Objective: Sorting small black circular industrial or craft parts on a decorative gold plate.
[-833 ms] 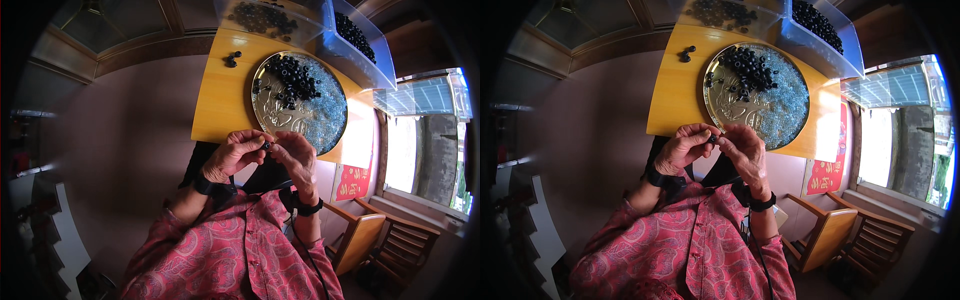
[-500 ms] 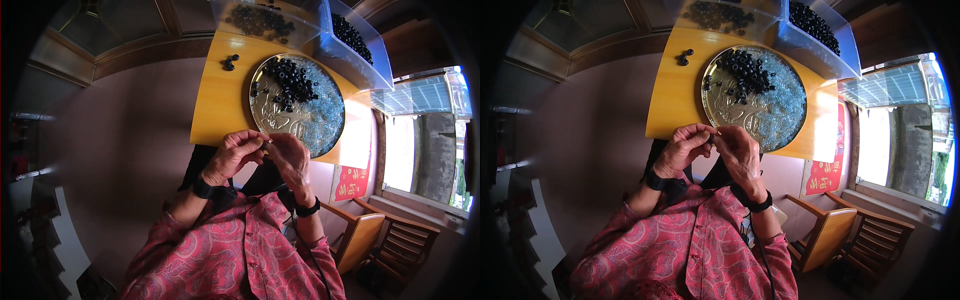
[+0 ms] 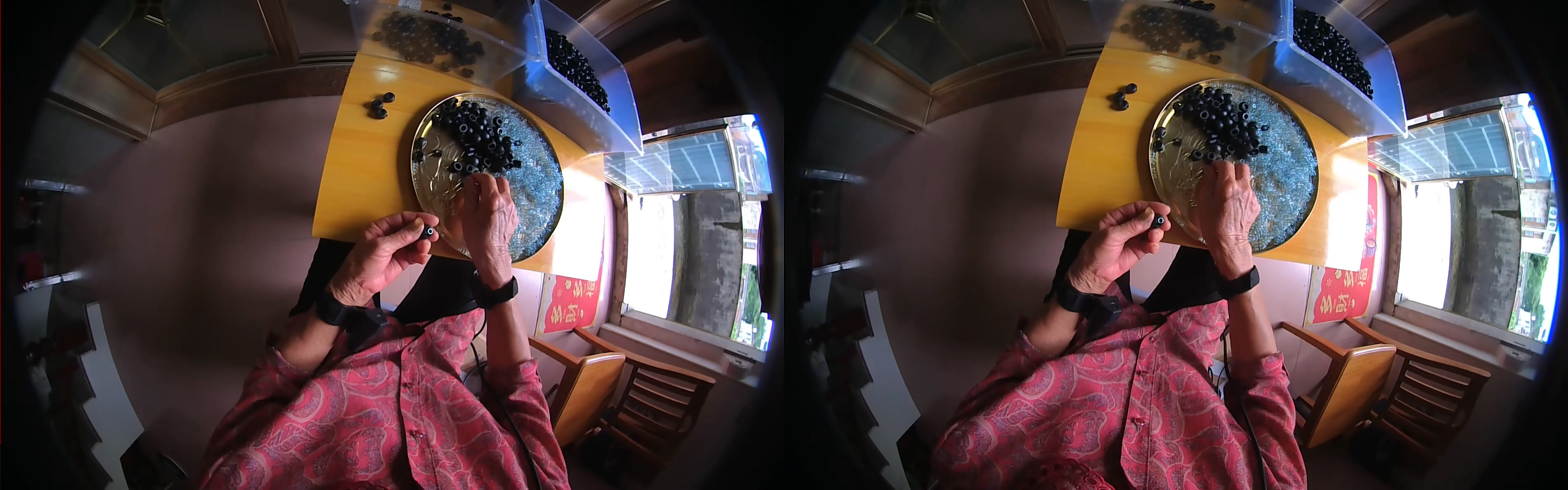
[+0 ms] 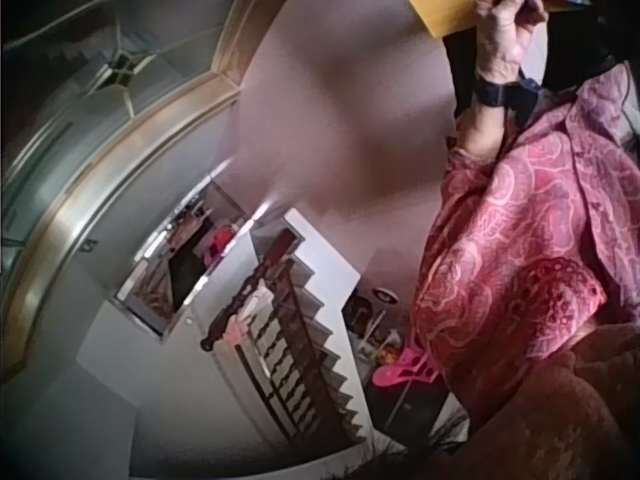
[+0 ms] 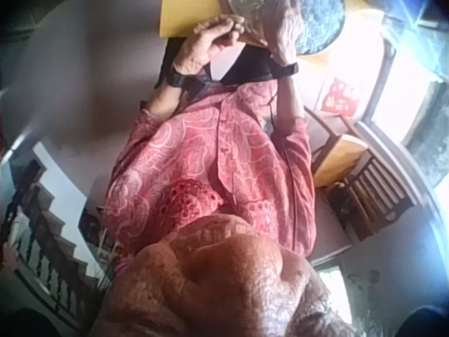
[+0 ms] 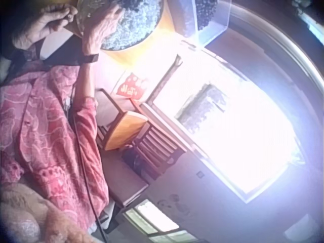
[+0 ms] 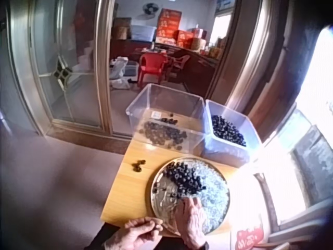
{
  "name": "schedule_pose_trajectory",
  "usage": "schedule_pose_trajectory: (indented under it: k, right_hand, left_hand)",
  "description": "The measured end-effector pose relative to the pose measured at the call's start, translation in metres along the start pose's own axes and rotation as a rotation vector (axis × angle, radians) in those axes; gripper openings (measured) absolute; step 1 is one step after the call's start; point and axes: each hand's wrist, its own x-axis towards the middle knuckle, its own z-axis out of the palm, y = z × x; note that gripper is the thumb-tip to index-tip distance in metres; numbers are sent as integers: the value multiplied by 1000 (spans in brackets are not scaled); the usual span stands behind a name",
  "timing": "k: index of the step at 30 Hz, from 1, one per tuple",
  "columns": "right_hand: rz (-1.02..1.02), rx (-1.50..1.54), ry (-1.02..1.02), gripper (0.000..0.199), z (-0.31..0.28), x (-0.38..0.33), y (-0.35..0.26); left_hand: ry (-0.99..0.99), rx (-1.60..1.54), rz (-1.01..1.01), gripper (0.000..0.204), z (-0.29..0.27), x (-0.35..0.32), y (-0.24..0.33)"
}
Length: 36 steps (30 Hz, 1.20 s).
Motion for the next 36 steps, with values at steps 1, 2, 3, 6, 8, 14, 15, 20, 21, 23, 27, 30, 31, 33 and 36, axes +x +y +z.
schedule_pose_trajectory:
  k: [1,2,3,6,8,14,15,20,21,23,27,30,31,33,36]
  right_hand:
    - [9,-27,7,17,2,0,0]
    - [9,-27,5,17,2,1,0]
    - [3,-25,-15,17,2,1,1]
    - [-2,-20,-24,16,3,1,-1]
    - [0,-17,-12,16,4,1,-2]
    - [-53,-36,-43,12,5,-2,0]
    - [-68,-43,-55,12,6,-3,0]
    - [-113,-44,-32,14,9,-12,4]
    - [-104,4,-41,13,10,-15,5]
    - [-97,53,-51,12,6,-20,6]
    - [97,758,-196,13,-18,-31,-1]
    - [400,1176,-347,15,-36,-38,-7]
    - [420,1196,-323,14,-38,-40,-8]
    - [396,1221,-295,13,-39,-43,-7]
    - [448,1282,-240,13,-41,-48,-15]
  left_hand:
    - [-5,-3,-1,25,0,0,0]
    - [-11,-5,-3,24,0,0,0]
    - [-9,-6,-2,24,-1,1,1]
    - [-42,-45,-4,24,-2,1,1]
    - [-57,-75,13,24,-4,1,0]
    - [-77,-63,43,24,-2,1,-1]
    - [-77,-63,44,24,-3,1,-1]
    - [-63,117,120,25,1,0,0]
    - [-60,118,123,25,2,-2,1]
    - [-17,156,150,26,4,-4,2]
    - [-27,168,166,28,6,-7,5]
    - [-32,238,157,29,14,-5,4]
    - [-31,287,155,29,17,-4,3]
    - [-36,386,147,30,20,-2,1]
    - [-27,458,176,31,28,-5,1]
